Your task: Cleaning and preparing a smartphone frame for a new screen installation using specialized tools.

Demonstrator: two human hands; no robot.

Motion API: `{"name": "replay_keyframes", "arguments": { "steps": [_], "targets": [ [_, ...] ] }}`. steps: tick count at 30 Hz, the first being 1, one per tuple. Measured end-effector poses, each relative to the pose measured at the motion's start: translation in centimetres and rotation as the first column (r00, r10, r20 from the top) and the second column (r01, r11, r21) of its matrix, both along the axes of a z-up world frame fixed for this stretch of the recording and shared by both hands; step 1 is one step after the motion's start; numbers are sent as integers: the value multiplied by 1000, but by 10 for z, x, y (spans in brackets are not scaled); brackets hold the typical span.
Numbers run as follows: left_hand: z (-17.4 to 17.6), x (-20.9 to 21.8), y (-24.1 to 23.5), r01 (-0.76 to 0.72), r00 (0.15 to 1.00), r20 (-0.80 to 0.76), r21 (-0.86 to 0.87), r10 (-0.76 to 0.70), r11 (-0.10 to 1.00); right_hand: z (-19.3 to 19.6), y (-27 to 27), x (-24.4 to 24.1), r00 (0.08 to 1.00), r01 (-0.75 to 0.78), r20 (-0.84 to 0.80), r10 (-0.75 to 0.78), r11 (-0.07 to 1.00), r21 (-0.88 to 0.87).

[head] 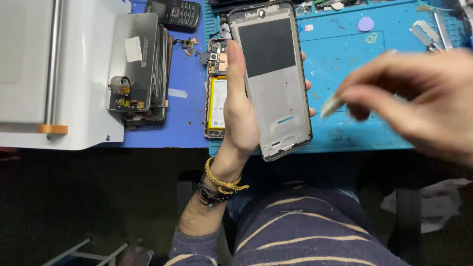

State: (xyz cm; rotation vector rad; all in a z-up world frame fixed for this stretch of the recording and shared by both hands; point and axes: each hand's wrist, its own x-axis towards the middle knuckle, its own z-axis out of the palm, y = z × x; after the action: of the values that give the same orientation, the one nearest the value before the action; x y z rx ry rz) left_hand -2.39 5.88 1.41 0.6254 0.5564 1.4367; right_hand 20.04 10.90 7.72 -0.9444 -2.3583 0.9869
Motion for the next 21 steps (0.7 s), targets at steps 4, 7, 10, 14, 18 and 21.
{"name": "replay_keyframes", "arguments": {
  "steps": [4,7,10,14,18,21],
  "targets": [
    [-7,2,1,49,999,-14,-27,-49,998,8,6,5,982,134,-134,-136,991,-21],
    [-15,0,1,35,999,-30,36,-34,999,-8,-4,-1,994,-91,-62,89,995,-34],
    [-12,5,1,53,992,-120,67,-44,996,-8,8,-5,977,-213,31,212,977,18],
    [-8,6,-3,207,977,-48,-47,-209,977,5,17,-8,994,-95,58,89,989,112],
    [-18,6,-3,207,977,-40,-5,-207,978,0,17,-11,991,-101,98,94,993,62],
    [-14,9,-3,228,974,0,-59,-228,972,-4,7,-7,996,-71,51,68,995,75]
  ]
}}
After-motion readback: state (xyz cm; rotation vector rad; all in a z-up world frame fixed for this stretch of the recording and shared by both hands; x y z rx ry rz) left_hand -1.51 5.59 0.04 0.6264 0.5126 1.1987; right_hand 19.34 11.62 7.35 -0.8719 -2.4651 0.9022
